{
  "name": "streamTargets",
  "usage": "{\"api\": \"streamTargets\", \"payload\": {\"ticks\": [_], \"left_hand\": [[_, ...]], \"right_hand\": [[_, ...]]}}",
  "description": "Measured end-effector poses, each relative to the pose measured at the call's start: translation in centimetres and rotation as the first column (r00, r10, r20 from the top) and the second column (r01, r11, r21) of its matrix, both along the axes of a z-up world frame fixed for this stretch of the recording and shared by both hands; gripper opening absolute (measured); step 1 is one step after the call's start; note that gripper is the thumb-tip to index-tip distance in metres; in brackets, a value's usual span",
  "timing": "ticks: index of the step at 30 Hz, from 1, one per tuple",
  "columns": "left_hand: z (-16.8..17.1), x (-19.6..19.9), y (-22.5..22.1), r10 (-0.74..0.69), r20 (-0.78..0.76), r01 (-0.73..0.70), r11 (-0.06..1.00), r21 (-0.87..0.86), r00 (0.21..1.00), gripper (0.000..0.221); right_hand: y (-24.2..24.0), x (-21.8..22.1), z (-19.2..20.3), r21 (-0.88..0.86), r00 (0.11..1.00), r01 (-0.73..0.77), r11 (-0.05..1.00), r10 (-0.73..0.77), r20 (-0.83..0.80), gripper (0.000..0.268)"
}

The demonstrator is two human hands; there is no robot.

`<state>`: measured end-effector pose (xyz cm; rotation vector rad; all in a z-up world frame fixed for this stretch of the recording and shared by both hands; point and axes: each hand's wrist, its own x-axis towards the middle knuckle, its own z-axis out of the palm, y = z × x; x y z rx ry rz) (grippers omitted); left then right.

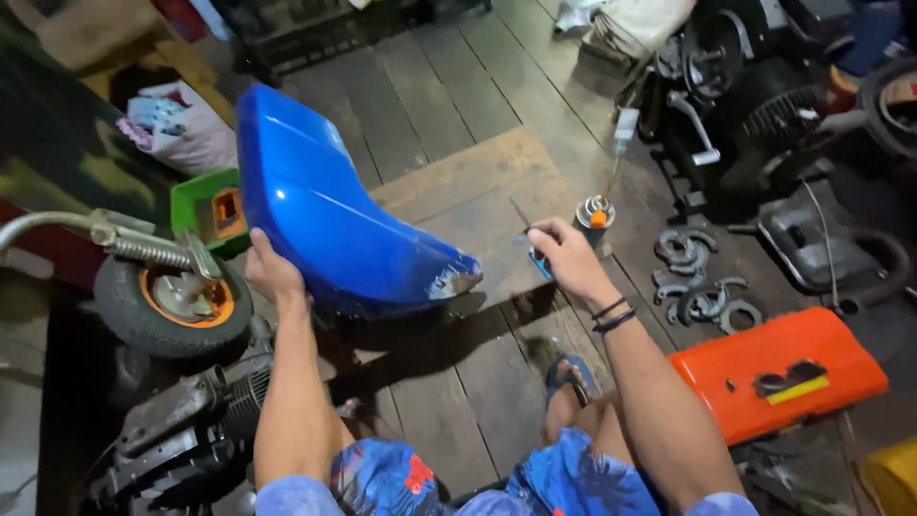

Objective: Scraping paint or filler off a blue motorcycle fuel tank using a hand scraper to prepare the surface.

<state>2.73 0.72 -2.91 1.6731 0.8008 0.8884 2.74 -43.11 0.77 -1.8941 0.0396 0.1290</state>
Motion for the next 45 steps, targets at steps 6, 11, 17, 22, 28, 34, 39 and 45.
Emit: {"api": "streamTargets", "payload": {"ticks": [6, 11, 17, 22, 28, 34, 39, 45], "left_hand": [[1.9, -0.3, -0.3, -0.067, -0.001, 0.066, 0.994, -0.081, 0.998, 0.062], [-0.3, 0.1, 1.0, -0.064, 0.05, 0.069, 0.991, -0.114, 0.997, 0.061], [0.2, -0.6, 0.2, 0.014, 0.044, -0.008, 0.991, -0.135, 0.999, 0.061], [-0.6, -1.8, 0.5, -0.02, -0.013, 0.018, 0.988, -0.152, 1.0, 0.064], [1.2, -3.2, 0.1, -0.072, -0.066, 0.055, 0.97, -0.238, 0.995, 0.067], [1.4, -3.4, 0.2, -0.091, -0.063, 0.071, 0.96, -0.269, 0.994, 0.071], [1.6, -3.3, 0.3, -0.098, -0.042, 0.086, 0.971, -0.225, 0.994, 0.075], [0.1, -2.4, 0.5, -0.074, -0.067, 0.065, 0.988, -0.137, 0.995, 0.072]], "right_hand": [[-0.2, -1.6, 0.1, -0.603, 0.998, -0.024, 0.797, 0.05, 0.026, 0.041], [2.1, -2.3, -1.3, -0.68, 0.99, -0.113, 0.725, 0.141, -0.015, 0.042], [5.0, -1.6, -1.5, -0.741, 0.957, -0.243, 0.626, 0.281, -0.076, 0.039], [5.5, -0.4, -1.5, -0.633, 0.972, -0.17, 0.755, 0.235, 0.02, 0.04], [6.1, 0.8, -1.2, -0.525, 0.986, -0.062, 0.849, 0.135, 0.102, 0.042], [5.7, 0.8, -1.6, -0.452, 0.988, -0.049, 0.891, 0.109, 0.107, 0.05], [5.7, 0.9, -3.6, -0.519, 0.987, -0.121, 0.846, 0.156, 0.024, 0.055], [6.7, -0.7, -2.0, -0.577, 0.979, -0.178, 0.797, 0.205, -0.019, 0.053]]}}
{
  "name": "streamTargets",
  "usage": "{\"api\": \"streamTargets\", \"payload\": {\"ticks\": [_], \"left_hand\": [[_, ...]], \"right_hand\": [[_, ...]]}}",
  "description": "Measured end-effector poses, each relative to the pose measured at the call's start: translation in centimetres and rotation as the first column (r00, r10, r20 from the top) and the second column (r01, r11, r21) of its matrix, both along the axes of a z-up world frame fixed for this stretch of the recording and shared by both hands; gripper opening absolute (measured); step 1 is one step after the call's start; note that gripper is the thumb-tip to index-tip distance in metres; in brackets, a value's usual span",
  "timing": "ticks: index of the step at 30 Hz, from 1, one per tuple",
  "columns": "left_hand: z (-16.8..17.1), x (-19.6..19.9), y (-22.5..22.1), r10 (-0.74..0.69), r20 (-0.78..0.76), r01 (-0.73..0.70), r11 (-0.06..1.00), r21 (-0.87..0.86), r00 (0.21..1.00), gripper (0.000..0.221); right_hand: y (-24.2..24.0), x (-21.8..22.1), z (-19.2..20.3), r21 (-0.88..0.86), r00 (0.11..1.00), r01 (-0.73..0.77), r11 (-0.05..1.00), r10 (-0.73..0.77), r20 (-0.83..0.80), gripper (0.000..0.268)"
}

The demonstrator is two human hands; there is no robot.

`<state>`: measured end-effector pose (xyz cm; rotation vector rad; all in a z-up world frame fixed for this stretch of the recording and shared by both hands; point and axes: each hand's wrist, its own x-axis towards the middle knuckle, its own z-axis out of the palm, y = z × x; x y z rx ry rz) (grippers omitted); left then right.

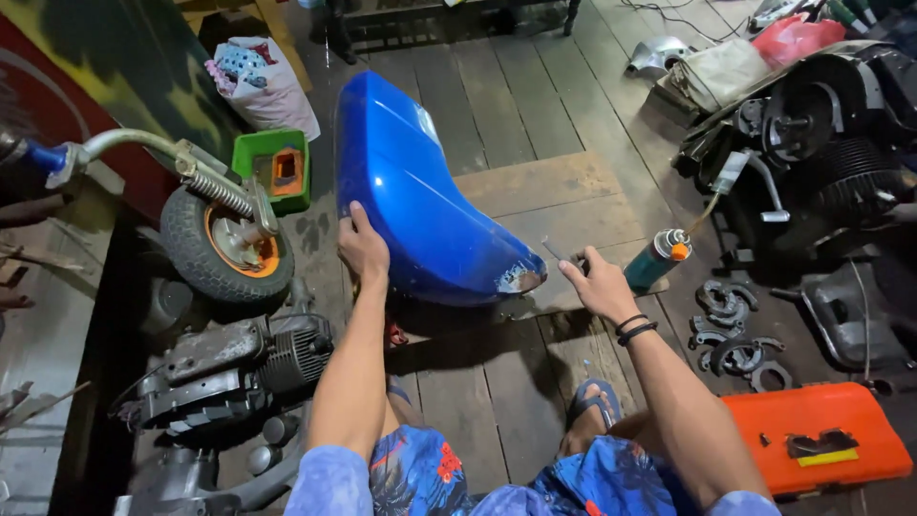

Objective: Scraping paint or filler off a blue motorcycle fuel tank using a hand scraper to prepare the surface.

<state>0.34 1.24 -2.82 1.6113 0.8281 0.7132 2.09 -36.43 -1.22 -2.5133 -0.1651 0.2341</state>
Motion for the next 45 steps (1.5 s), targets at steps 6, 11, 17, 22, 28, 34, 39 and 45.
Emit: {"api": "streamTargets", "payload": {"ticks": [6, 11, 17, 22, 28, 34, 39, 45], "left_hand": [[0.7, -0.6, -0.6, 0.011, 0.003, -0.011, 0.996, 0.083, 1.0, 0.077], [0.2, -0.8, -0.7, -0.01, 0.014, 0.009, 0.996, 0.088, 1.0, 0.075], [0.6, -0.8, -0.7, -0.011, 0.058, 0.006, 0.996, 0.09, 0.998, 0.066], [1.0, 0.8, -0.1, -0.016, 0.068, 0.009, 0.994, 0.109, 0.998, 0.055], [-0.6, 3.0, 1.2, 0.08, 0.035, -0.082, 0.995, 0.058, 0.996, 0.071], [-2.0, 3.9, 2.2, 0.078, 0.02, -0.079, 0.994, 0.077, 0.997, 0.065], [-1.8, 4.0, 2.0, 0.072, 0.062, -0.079, 0.989, 0.123, 0.995, 0.062], [-1.8, 4.2, 2.3, 0.061, 0.096, -0.07, 0.993, 0.096, 0.993, 0.056]], "right_hand": [[-0.2, 0.1, 0.1, 0.013, 0.998, -0.034, 0.999, 0.033, 0.06, 0.048], [0.1, 0.3, 1.2, 0.059, 0.994, -0.035, 0.998, 0.029, 0.106, 0.045], [0.2, 0.3, 0.3, 0.08, 0.995, -0.048, 0.996, 0.04, 0.093, 0.045], [-0.7, 0.2, -0.7, -0.074, 0.996, -0.053, 0.996, 0.058, 0.071, 0.05], [-1.8, -0.8, -3.7, -0.11, 0.998, -0.037, 0.993, 0.032, -0.053, 0.048], [-1.6, -2.1, -4.9, -0.125, 0.991, -0.069, 0.99, 0.054, -0.119, 0.043], [-1.7, -2.3, -5.5, -0.141, 0.985, -0.071, 0.987, 0.047, -0.165, 0.042], [-1.6, -2.0, -6.7, -0.16, 0.984, -0.08, 0.984, 0.053, -0.168, 0.042]]}}
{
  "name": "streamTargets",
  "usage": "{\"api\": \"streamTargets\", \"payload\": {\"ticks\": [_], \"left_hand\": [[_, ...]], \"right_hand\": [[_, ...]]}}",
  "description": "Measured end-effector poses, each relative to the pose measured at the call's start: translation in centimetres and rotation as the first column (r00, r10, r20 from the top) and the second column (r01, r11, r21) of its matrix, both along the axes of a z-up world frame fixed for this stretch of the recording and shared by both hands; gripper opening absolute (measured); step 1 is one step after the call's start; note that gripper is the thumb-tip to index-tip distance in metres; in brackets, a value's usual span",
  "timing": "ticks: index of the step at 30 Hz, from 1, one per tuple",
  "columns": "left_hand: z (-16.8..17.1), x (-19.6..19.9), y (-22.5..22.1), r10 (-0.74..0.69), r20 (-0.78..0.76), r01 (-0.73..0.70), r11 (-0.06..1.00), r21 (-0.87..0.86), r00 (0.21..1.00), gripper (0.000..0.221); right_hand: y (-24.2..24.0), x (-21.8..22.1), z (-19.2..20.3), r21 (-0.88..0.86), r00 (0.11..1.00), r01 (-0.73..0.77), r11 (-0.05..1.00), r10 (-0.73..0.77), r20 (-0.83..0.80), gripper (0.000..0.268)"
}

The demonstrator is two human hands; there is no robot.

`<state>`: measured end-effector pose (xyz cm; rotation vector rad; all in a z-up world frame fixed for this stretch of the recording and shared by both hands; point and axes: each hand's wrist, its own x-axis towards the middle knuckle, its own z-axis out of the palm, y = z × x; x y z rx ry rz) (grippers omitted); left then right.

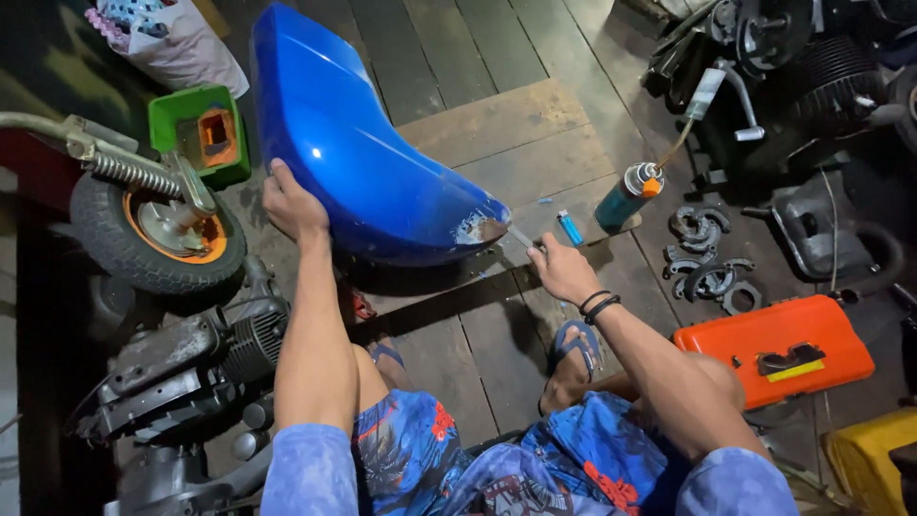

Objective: Scraping paint or filler off a blue motorcycle fuel tank using a hand scraper to prepare the surface.

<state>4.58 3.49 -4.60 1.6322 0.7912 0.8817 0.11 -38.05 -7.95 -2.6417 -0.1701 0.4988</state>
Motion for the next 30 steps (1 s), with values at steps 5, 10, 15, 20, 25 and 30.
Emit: {"api": "streamTargets", "payload": {"ticks": [5, 10, 15, 20, 25, 30], "left_hand": [[0.8, -0.7, -0.2, -0.011, -0.021, 0.012, 1.0, 0.004, 1.0, 0.055], [-0.1, -0.1, 0.4, -0.009, -0.022, 0.009, 1.0, 0.003, 1.0, 0.059], [0.6, -0.1, -0.3, -0.003, -0.027, 0.003, 1.0, -0.004, 1.0, 0.06], [0.5, 0.0, -0.5, 0.0, -0.01, 0.0, 1.0, -0.017, 1.0, 0.056], [1.1, -0.8, -1.1, 0.014, -0.034, -0.017, 0.998, -0.068, 0.999, 0.056], [1.5, -1.4, -1.7, 0.033, -0.053, -0.035, 0.998, -0.05, 0.998, 0.059]], "right_hand": [[0.4, 0.2, 0.3, 0.079, 1.0, -0.012, 0.997, 0.013, -0.006, 0.04], [0.5, 1.3, -0.6, 0.11, 1.0, -0.015, 0.994, 0.015, -0.003, 0.045], [0.8, 1.3, -0.5, 0.178, 0.998, 0.038, 0.983, -0.031, -0.046, 0.046], [1.4, 1.2, -0.2, 0.233, 0.994, 0.089, 0.968, -0.072, -0.081, 0.045], [2.1, 1.6, -0.7, 0.32, 0.989, 0.142, 0.937, -0.122, -0.082, 0.045], [2.5, 1.8, -0.6, 0.351, 0.979, 0.196, 0.916, -0.164, -0.119, 0.048]]}}
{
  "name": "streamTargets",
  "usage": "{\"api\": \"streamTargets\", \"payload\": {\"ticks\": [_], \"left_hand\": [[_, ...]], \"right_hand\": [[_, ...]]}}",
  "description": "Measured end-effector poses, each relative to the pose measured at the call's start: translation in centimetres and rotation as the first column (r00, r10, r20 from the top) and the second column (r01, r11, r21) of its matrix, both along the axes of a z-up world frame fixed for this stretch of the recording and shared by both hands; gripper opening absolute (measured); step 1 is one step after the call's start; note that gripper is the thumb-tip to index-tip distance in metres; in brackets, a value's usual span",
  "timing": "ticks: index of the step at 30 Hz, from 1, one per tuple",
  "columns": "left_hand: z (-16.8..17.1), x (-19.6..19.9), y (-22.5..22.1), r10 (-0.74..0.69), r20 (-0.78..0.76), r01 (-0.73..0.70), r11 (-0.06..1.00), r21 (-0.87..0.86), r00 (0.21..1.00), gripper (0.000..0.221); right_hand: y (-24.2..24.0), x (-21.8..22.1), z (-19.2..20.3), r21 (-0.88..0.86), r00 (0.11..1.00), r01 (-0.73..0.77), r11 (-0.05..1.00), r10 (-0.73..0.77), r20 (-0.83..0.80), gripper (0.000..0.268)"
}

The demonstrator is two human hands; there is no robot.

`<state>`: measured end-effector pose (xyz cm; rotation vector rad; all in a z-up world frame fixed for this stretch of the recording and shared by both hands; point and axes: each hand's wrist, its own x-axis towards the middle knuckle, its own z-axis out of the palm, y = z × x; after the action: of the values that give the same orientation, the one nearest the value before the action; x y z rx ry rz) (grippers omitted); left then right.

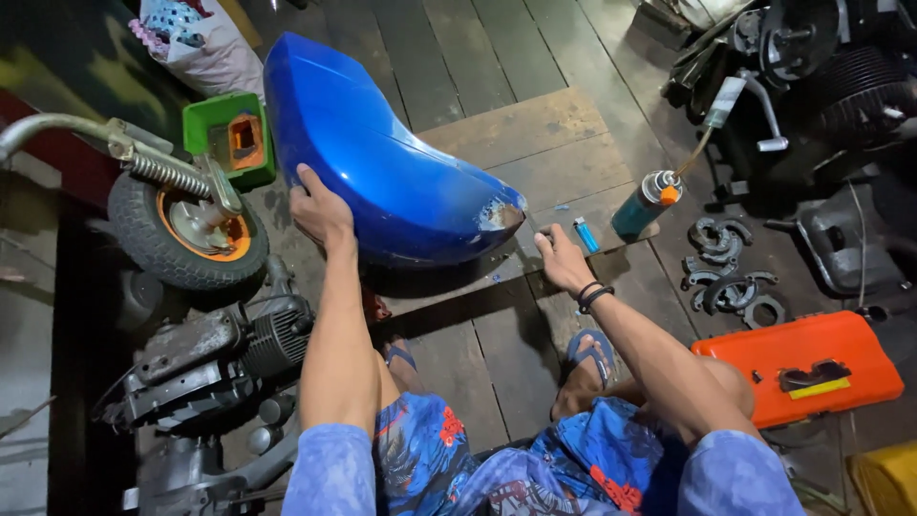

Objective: Scraping paint or filler off a blue motorcycle fuel tank using a hand scraper to prepare the surface.

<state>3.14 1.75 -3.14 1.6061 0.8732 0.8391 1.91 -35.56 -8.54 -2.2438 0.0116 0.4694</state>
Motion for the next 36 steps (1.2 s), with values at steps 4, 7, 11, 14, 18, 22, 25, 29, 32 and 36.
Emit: {"api": "streamTargets", "payload": {"ticks": [4, 7, 11, 14, 18, 22, 25, 29, 32, 36], "left_hand": [[1.3, -0.8, -0.5, -0.025, 0.019, 0.025, 1.0, -0.008, 1.0, 0.058], [1.4, -1.0, -0.6, -0.016, 0.019, 0.016, 1.0, 0.0, 1.0, 0.056], [0.6, -0.4, -0.8, 0.017, 0.031, -0.02, 0.997, 0.078, 0.999, 0.061], [1.9, -0.1, -1.4, 0.031, 0.038, -0.035, 0.99, 0.137, 0.999, 0.061], [0.6, 0.6, -0.4, 0.027, 0.031, -0.031, 0.992, 0.126, 0.999, 0.057], [-0.2, 0.5, 0.5, 0.037, -0.018, -0.037, 0.999, 0.031, 0.999, 0.06], [-0.5, 0.2, 0.7, 0.036, 0.0, -0.036, 0.999, -0.014, 0.999, 0.059], [-0.8, 0.3, 1.0, 0.031, -0.033, -0.032, 0.999, -0.034, 0.999, 0.065], [-0.1, 0.1, 0.3, 0.013, -0.03, -0.014, 0.999, -0.037, 0.999, 0.067], [1.6, -0.8, -0.8, -0.027, -0.03, 0.024, 0.995, -0.098, 0.999, 0.079]], "right_hand": [[0.5, 0.0, 0.5, 0.006, 1.0, 0.006, 1.0, -0.006, -0.005, 0.049], [0.4, 0.3, 0.2, 0.0, 1.0, 0.021, 1.0, -0.021, -0.015, 0.05], [0.0, 1.7, 0.0, -0.016, 0.999, 0.021, 1.0, -0.02, 0.042, 0.047], [-0.7, 3.4, -1.3, -0.001, 0.996, 0.059, 0.998, -0.059, 0.062, 0.045], [-2.1, 4.1, -1.6, 0.033, 0.979, 0.179, 0.983, -0.181, 0.089, 0.047], [-2.1, 3.1, -0.3, -0.009, 0.979, 0.158, 0.987, -0.156, 0.13, 0.048], [-1.1, 1.2, 2.1, -0.05, 0.983, 0.081, 0.995, -0.071, 0.169, 0.044], [0.2, 0.0, 3.7, -0.127, 0.976, -0.04, 0.991, 0.066, 0.207, 0.041], [0.4, -0.6, 4.5, -0.134, 0.967, -0.076, 0.988, 0.105, 0.231, 0.039], [0.4, -1.1, 4.9, -0.167, 0.96, -0.107, 0.98, 0.145, 0.238, 0.037]]}}
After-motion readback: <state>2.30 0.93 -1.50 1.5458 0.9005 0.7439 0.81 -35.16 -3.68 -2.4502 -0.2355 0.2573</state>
